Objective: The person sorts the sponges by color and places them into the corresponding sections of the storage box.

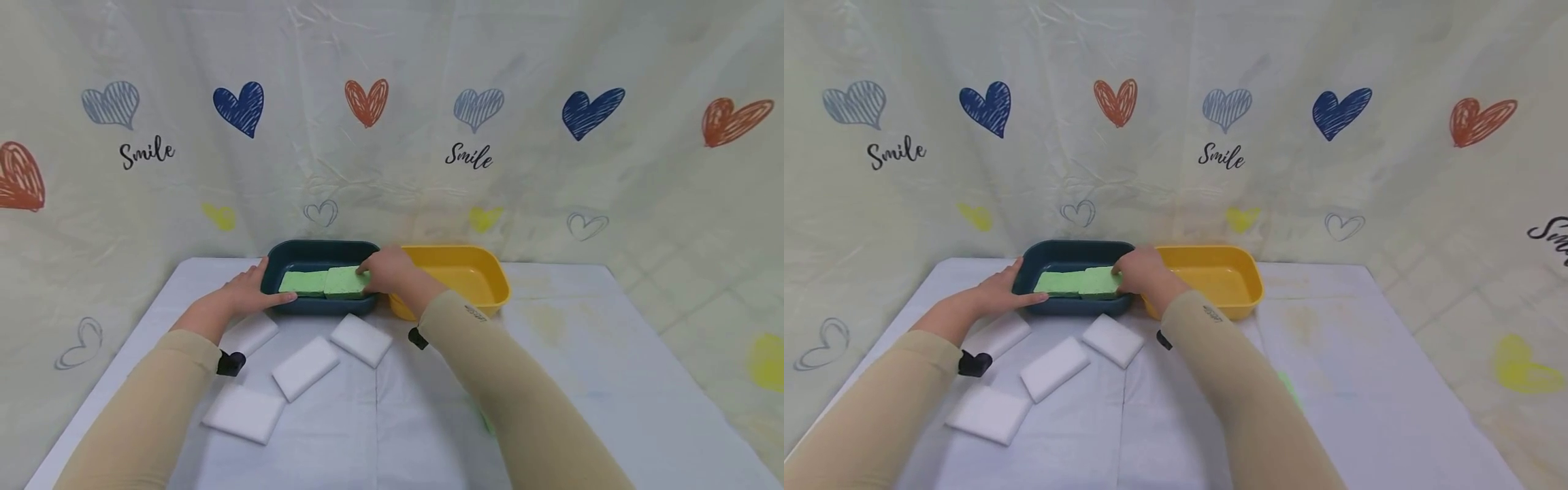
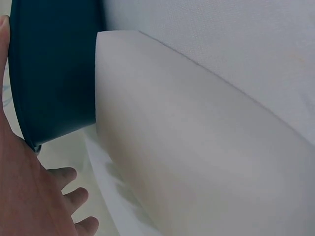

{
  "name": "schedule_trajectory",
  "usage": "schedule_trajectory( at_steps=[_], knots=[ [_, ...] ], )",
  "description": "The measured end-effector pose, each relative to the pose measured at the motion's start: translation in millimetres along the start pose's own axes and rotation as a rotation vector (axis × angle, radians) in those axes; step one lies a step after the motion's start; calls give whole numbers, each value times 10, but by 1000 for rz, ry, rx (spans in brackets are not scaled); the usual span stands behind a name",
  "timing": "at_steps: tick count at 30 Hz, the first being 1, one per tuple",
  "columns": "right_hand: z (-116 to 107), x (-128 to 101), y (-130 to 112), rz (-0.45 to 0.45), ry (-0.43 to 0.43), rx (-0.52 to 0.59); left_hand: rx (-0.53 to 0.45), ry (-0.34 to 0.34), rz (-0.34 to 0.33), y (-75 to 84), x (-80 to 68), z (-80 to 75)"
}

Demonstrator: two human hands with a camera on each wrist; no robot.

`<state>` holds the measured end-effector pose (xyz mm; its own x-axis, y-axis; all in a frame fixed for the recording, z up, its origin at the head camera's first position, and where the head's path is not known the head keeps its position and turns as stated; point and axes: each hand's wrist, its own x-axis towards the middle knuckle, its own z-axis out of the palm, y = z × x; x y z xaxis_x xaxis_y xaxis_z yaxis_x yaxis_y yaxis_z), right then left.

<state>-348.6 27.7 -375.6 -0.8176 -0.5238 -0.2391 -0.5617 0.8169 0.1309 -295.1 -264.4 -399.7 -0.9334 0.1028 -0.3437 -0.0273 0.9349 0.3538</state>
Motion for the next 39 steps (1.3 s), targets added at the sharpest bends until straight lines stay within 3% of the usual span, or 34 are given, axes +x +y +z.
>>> schedule_trajectory(
  at_steps=[10, 20, 31, 39],
  knots=[
    [-24, 15, 15, 19, 18, -31, -2, 11, 3, 7, 27, 1],
    [-58, -62, 12, -20, 118, 101, 2, 8, -1, 10, -22, -2],
    [-144, -458, 156, -48, 216, 275, -5, 14, 9, -16, 7, 35],
    [-113, -878, 338, -25, 182, 339, -10, 10, 16, -32, 20, 44]
  ],
)
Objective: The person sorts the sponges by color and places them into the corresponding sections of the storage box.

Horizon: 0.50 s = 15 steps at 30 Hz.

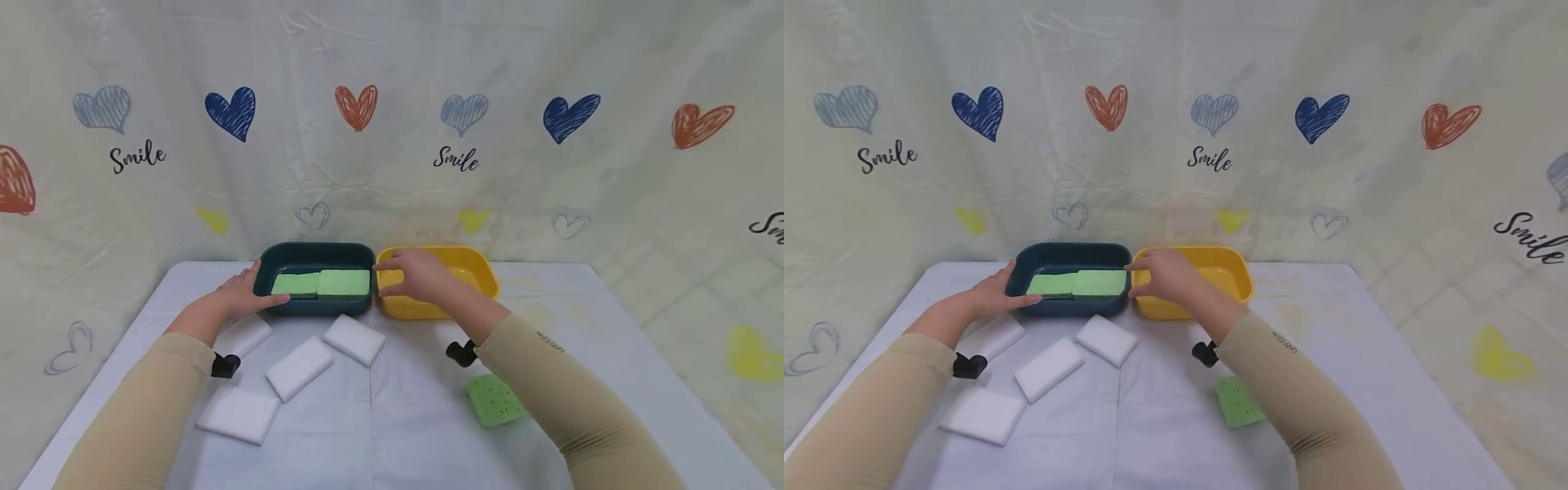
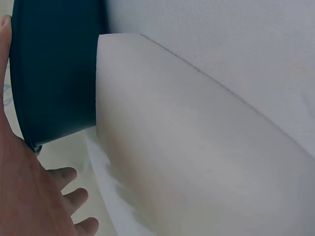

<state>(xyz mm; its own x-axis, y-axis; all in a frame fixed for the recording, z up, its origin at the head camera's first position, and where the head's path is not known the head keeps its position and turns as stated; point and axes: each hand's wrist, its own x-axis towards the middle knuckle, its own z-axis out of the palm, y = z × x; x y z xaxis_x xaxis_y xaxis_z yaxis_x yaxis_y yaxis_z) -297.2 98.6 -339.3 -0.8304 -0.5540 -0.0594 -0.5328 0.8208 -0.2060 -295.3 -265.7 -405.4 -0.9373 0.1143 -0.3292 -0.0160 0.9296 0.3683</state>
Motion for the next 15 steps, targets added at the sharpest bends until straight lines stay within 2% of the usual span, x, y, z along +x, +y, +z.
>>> schedule_trajectory(
  at_steps=[15],
  knots=[
    [69, -980, 342, -18, 39, -50, -4, 5, 5, -3, -17, -7]
  ],
)
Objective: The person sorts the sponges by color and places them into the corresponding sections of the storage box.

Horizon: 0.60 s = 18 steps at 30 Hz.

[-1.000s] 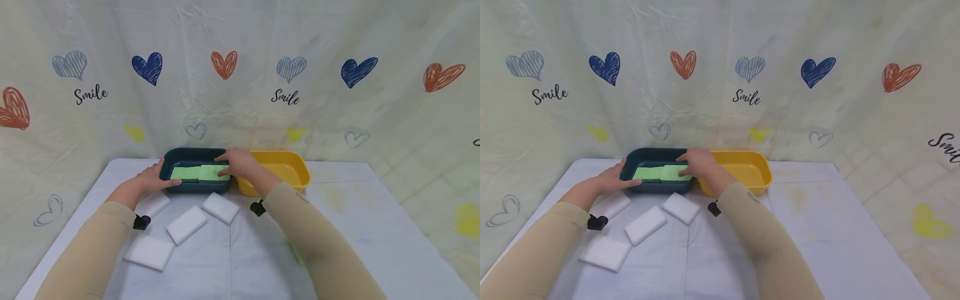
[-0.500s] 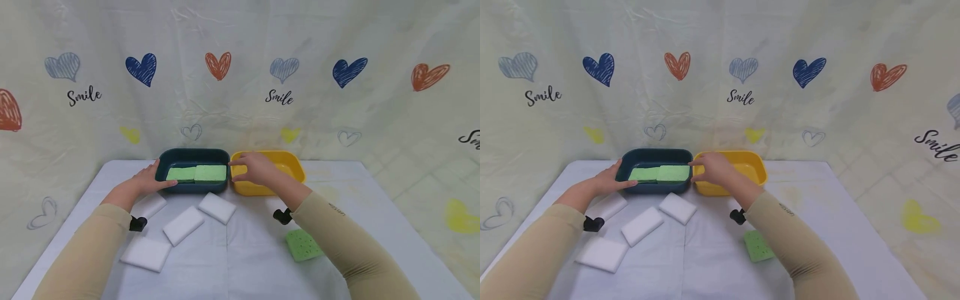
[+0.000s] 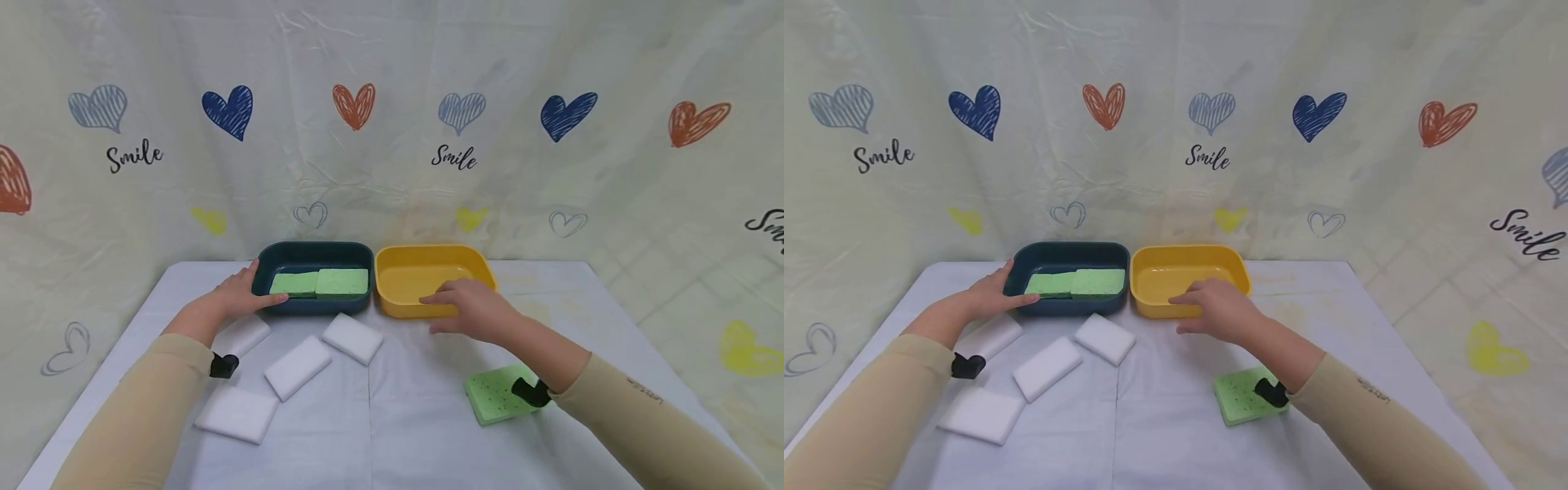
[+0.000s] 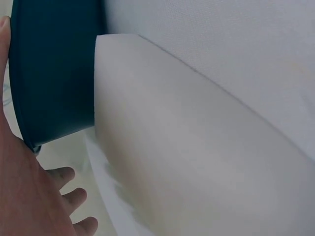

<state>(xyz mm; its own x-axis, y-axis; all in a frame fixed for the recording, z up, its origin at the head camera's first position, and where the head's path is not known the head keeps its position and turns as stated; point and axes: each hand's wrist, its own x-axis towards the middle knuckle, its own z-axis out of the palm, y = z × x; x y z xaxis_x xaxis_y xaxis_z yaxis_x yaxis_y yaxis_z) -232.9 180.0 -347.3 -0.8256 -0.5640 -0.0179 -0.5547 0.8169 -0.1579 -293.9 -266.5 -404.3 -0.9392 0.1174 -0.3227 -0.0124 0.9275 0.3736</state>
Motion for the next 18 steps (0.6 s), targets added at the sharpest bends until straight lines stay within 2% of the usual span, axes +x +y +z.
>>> schedule_trajectory(
  at_steps=[9, 18],
  knots=[
    [97, -591, 259, 12, 14, -9, 2, -1, 13, -17, 5, 16],
    [127, -1044, 489, 134, -54, 62, 4, 3, 2, 10, 12, 8]
  ],
)
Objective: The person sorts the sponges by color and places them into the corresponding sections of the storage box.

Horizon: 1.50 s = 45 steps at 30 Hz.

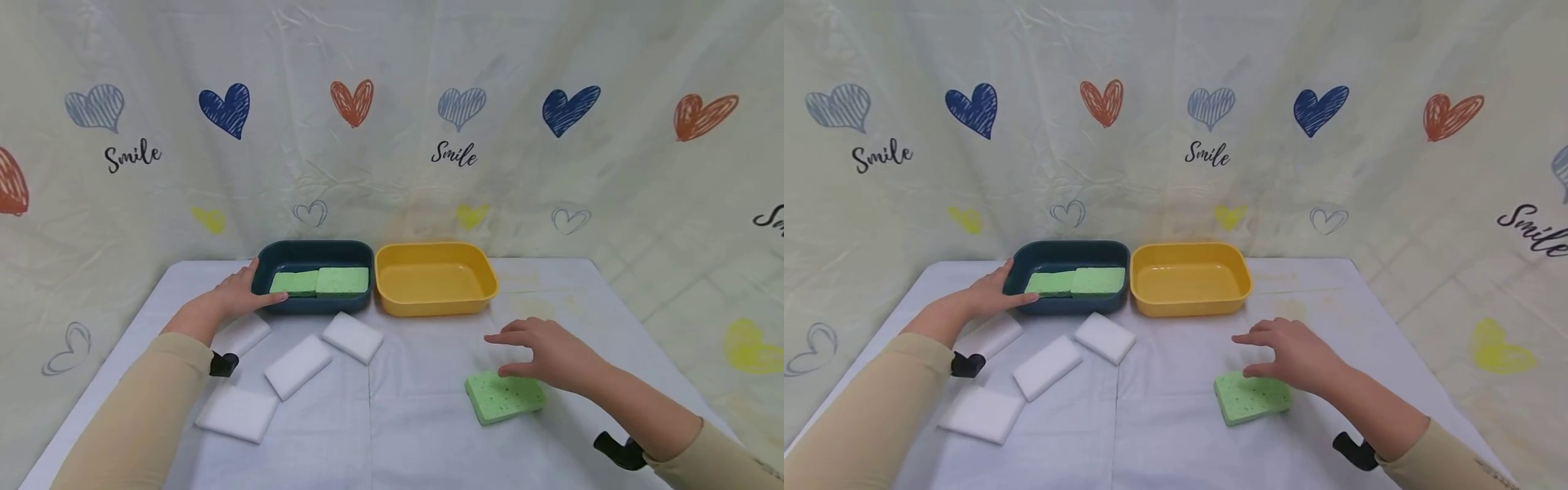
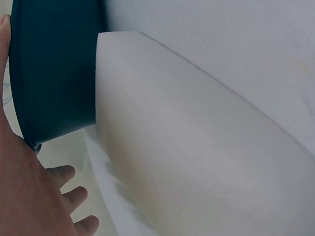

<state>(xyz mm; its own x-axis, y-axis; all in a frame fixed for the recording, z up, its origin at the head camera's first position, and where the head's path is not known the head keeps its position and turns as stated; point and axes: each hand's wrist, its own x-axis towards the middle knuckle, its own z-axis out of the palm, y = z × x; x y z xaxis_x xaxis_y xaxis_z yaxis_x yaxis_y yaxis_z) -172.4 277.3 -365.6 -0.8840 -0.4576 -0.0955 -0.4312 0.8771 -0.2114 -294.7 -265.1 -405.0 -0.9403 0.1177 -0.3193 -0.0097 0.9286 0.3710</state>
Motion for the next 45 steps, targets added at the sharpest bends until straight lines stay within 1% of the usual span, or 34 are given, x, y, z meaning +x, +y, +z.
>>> schedule_trajectory(
  at_steps=[3, 5, 13, 17, 23, 29, 32, 38, 45],
  knots=[
    [-5, -82, 87, 24, -48, 32, 5, -2, -1, 9, -9, -13],
    [-13, -129, 143, 24, -86, 58, 5, -1, 2, 12, -16, -19],
    [-3, -268, 321, -12, -198, 121, -8, 2, 16, -2, -17, -46],
    [51, -294, 363, -36, -221, 114, -21, -3, 22, -38, 2, -51],
    [137, -302, 383, -73, -202, 49, -28, -13, 26, -80, 33, -37],
    [192, -298, 377, -115, -159, -29, -18, -10, 29, -36, 0, -53],
    [204, -289, 385, -128, -147, -50, -28, -7, 27, -22, -8, -53],
    [149, -288, 359, -143, -105, -92, -46, -6, 26, -54, 15, -20],
    [49, -252, 333, -130, -57, -73, -41, -2, 27, -50, 24, -10]
  ],
)
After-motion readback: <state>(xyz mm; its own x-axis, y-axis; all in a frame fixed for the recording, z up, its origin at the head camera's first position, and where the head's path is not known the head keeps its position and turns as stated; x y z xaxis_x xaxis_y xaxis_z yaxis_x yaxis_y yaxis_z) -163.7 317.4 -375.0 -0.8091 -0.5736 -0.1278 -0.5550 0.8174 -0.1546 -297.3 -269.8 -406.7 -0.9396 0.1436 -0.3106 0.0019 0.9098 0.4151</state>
